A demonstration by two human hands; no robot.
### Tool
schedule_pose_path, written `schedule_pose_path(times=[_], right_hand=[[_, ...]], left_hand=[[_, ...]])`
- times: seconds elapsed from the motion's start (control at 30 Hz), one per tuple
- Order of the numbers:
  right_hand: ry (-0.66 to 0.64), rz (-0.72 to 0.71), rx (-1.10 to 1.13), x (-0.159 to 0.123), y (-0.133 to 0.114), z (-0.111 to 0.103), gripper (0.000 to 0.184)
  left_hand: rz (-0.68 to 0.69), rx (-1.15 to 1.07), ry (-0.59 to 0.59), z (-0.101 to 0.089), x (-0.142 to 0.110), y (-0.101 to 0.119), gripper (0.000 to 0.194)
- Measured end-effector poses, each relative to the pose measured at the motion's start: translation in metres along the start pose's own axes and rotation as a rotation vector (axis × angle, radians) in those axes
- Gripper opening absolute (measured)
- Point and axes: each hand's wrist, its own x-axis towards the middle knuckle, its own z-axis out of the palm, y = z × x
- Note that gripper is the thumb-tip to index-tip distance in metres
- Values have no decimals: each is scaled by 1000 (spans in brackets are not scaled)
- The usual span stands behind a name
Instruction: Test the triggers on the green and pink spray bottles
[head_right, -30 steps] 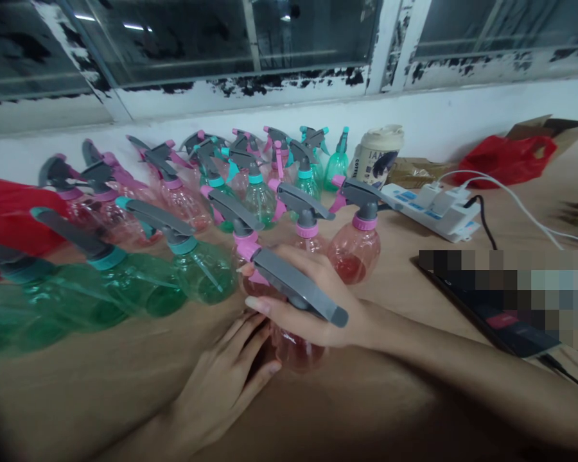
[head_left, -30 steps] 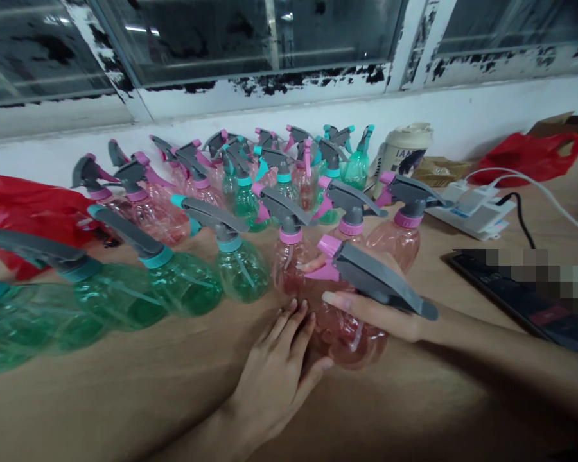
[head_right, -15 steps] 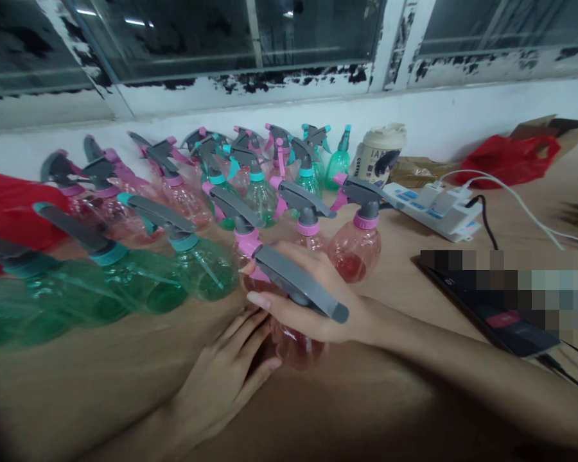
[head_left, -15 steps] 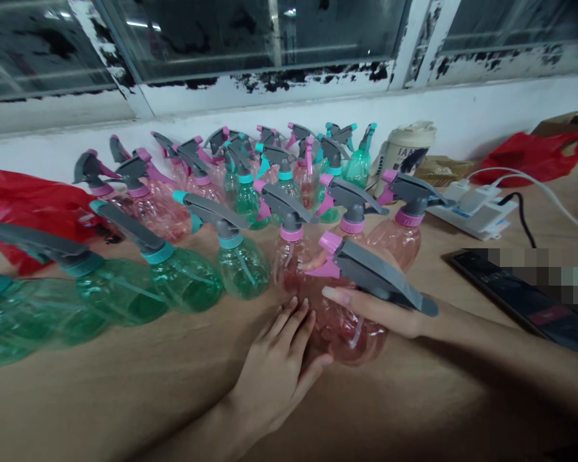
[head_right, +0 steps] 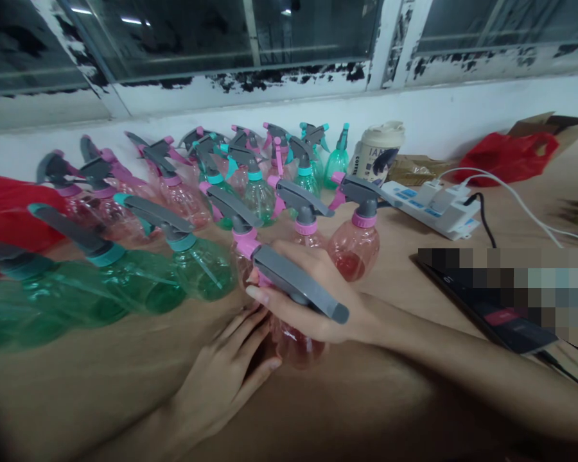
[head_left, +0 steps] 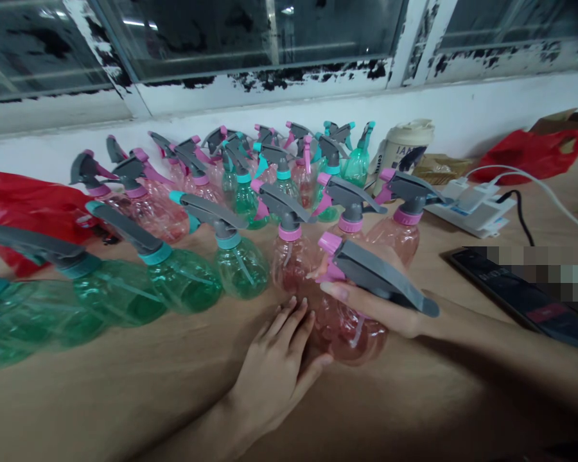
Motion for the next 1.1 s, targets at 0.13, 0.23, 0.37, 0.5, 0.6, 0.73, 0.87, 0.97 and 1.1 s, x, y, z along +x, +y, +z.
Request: schedule_pose_path(times=[0.13, 0.23, 0.37, 0.5, 0.6, 0.73, 0.87, 0.97, 1.1], right_hand=[[1, 18, -24, -1, 0, 0, 14], [-2, 18, -28, -1, -1, 0, 15], [1, 11, 3, -1, -2, -1, 8], [27, -13, 34, -3, 0, 0, 10], [38, -10, 18, -4, 3, 1, 11], [38, -15, 23, -5, 2, 1, 12], [42, -22, 30, -5, -1, 0, 12], [29, -19, 39, -4, 0, -2, 13], [5, -32, 47, -2, 2, -4, 14]], left_hand=[[8, 10, 10, 0, 0, 0, 51], [13, 18, 16, 1, 1, 0, 52], [11, 27, 31, 1, 0, 0, 52], [8, 22, 21, 0, 1, 0, 51], [4, 12, 15, 1, 0, 1, 51], [-2, 1, 4, 1, 0, 1, 49], [-7, -3, -6, 1, 0, 1, 47], [-9, 2, -12, 0, 0, 1, 47], [-9, 0, -31, -1, 0, 1, 48]])
